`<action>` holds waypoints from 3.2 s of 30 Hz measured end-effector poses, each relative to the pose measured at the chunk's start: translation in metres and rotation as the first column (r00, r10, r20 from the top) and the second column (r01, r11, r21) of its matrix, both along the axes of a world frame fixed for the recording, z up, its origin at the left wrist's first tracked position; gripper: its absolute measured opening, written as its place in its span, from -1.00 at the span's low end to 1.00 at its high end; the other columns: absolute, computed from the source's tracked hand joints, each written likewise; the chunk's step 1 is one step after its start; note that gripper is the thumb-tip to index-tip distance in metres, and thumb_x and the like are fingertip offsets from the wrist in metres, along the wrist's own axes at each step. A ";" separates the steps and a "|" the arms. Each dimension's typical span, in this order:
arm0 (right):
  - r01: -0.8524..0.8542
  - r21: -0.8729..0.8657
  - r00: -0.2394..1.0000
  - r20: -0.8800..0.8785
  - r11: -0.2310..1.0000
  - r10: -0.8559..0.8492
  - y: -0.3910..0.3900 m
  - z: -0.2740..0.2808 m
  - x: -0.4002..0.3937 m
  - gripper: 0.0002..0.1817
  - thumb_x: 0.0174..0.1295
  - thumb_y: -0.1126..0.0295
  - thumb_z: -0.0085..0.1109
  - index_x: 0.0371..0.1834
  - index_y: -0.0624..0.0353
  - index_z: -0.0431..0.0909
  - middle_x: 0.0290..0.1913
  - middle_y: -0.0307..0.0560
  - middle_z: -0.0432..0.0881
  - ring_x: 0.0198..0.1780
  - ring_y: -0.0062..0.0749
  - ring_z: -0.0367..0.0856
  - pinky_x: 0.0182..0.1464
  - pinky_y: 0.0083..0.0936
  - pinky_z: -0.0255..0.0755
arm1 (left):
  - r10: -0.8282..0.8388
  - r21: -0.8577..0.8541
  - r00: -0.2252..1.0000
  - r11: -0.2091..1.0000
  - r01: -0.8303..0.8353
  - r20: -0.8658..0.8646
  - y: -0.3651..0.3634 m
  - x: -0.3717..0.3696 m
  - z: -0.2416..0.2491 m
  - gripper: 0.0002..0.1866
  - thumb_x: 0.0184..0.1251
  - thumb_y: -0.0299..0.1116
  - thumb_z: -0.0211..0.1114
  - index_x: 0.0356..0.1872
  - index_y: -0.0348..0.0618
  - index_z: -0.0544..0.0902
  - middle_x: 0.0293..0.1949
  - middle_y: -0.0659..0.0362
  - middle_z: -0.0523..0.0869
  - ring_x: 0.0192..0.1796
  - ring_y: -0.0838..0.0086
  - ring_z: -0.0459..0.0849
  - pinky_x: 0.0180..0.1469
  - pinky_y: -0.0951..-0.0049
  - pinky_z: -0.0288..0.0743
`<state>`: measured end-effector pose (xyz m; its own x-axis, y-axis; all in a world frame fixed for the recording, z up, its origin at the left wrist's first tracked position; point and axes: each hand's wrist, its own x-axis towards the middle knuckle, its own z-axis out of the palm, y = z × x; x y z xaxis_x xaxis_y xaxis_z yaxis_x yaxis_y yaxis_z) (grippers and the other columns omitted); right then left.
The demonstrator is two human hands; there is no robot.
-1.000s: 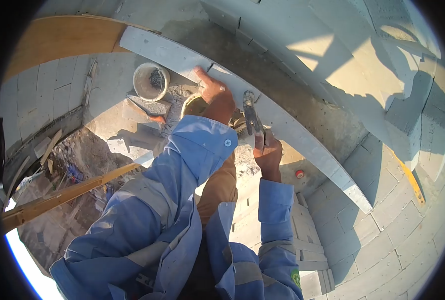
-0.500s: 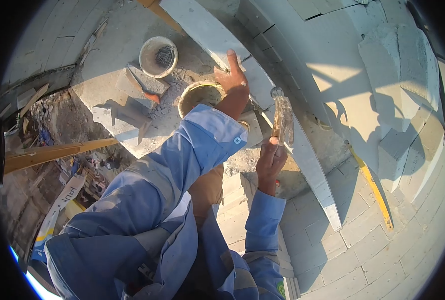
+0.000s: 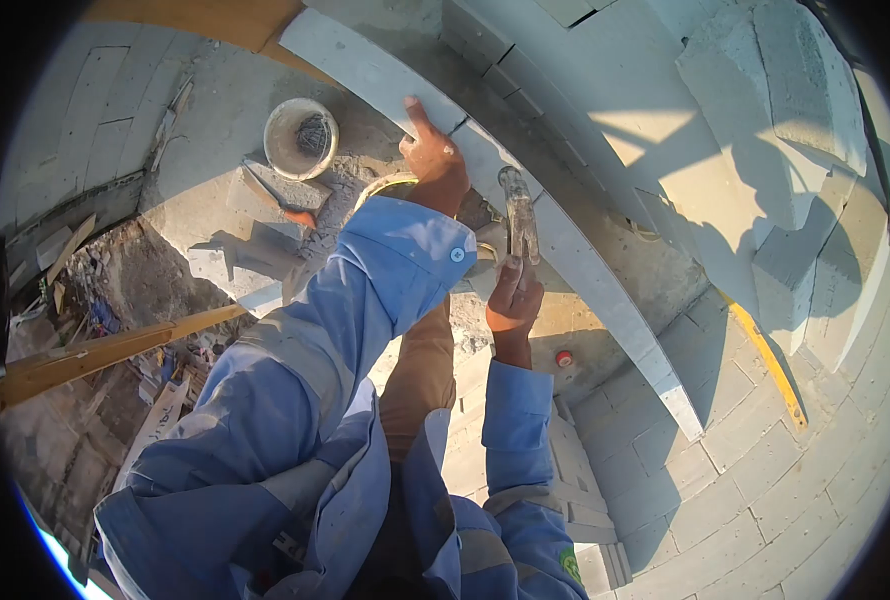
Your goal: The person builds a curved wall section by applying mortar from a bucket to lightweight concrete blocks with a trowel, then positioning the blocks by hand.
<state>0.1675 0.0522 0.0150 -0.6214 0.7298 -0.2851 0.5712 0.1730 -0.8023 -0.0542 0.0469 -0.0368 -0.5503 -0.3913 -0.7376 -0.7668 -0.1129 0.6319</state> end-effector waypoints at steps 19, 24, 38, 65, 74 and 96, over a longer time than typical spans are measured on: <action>0.072 0.140 0.992 0.088 0.987 -0.085 -0.006 0.001 -0.006 -0.56 0.53 0.04 -0.06 -0.19 0.24 0.58 -0.44 0.23 0.62 -0.40 0.29 0.59 -0.34 -0.02 0.41 | -0.096 0.019 0.982 0.995 0.095 0.160 0.001 -0.006 0.011 0.19 0.13 0.70 -0.04 0.31 -0.38 0.52 0.26 -0.11 0.62 0.20 0.04 0.62 0.33 0.10 0.42; 0.091 0.038 0.989 0.110 0.995 -0.095 -0.013 0.008 -0.020 -0.46 0.51 -0.07 -0.04 -0.30 0.25 0.55 -0.52 0.26 0.59 -0.38 0.32 0.60 -0.32 0.01 0.42 | -0.060 0.022 0.992 0.998 0.058 0.115 0.001 0.007 0.025 0.19 0.19 0.69 -0.12 0.23 -0.47 0.54 0.20 -0.24 0.61 0.20 -0.09 0.59 0.34 0.00 0.39; 0.313 -0.118 0.948 0.094 0.942 -0.303 -0.069 0.009 0.038 -0.50 0.55 -0.02 -0.03 -0.30 0.25 0.54 -0.58 0.09 0.52 -0.53 -0.15 0.53 -0.42 -0.25 0.35 | -0.202 -0.127 0.978 0.970 0.206 0.051 -0.014 0.007 0.002 0.28 0.09 0.75 -0.15 0.41 -0.37 0.40 0.35 -0.24 0.51 0.31 -0.11 0.56 0.37 -0.13 0.39; -0.042 0.004 0.985 0.168 0.999 0.041 0.009 0.001 0.042 -0.70 0.40 0.18 0.14 -0.24 0.24 0.48 -0.54 0.22 0.58 -0.45 0.22 0.66 -0.43 -0.05 0.49 | 0.124 -0.088 0.976 0.990 -0.109 0.178 0.038 0.034 0.019 0.06 0.01 0.66 0.20 0.03 -0.31 0.75 0.04 0.01 0.77 0.01 0.17 0.73 0.16 0.12 0.58; -0.042 0.033 0.983 0.182 0.999 0.036 0.003 -0.003 0.042 -0.65 0.46 0.10 0.10 -0.28 0.21 0.46 -0.54 0.20 0.58 -0.49 0.24 0.61 -0.45 -0.08 0.47 | 0.104 -0.084 0.931 0.993 -0.079 0.349 0.042 0.030 0.043 0.17 -0.09 0.70 0.23 0.25 -0.24 0.63 0.25 0.09 0.66 0.14 0.16 0.65 0.29 0.05 0.42; 0.292 -0.234 0.953 -0.005 0.927 -0.302 -0.018 0.012 0.026 -0.47 0.61 -0.01 -0.14 -0.41 0.19 0.45 -0.57 -0.37 0.30 -0.53 -0.68 0.20 -0.48 -0.60 0.05 | -0.511 -0.277 0.858 0.819 0.502 0.041 -0.003 0.064 -0.023 0.28 0.13 0.60 0.16 0.62 -0.22 0.02 0.60 -0.18 0.10 0.65 -0.05 -0.02 0.64 0.08 -0.21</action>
<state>0.1937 0.0347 0.0274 -0.4005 0.8008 -0.4453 0.5349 -0.1902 -0.8232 0.0097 0.0436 -0.0603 -0.7483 -0.2300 -0.6222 -0.6465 0.4632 0.6062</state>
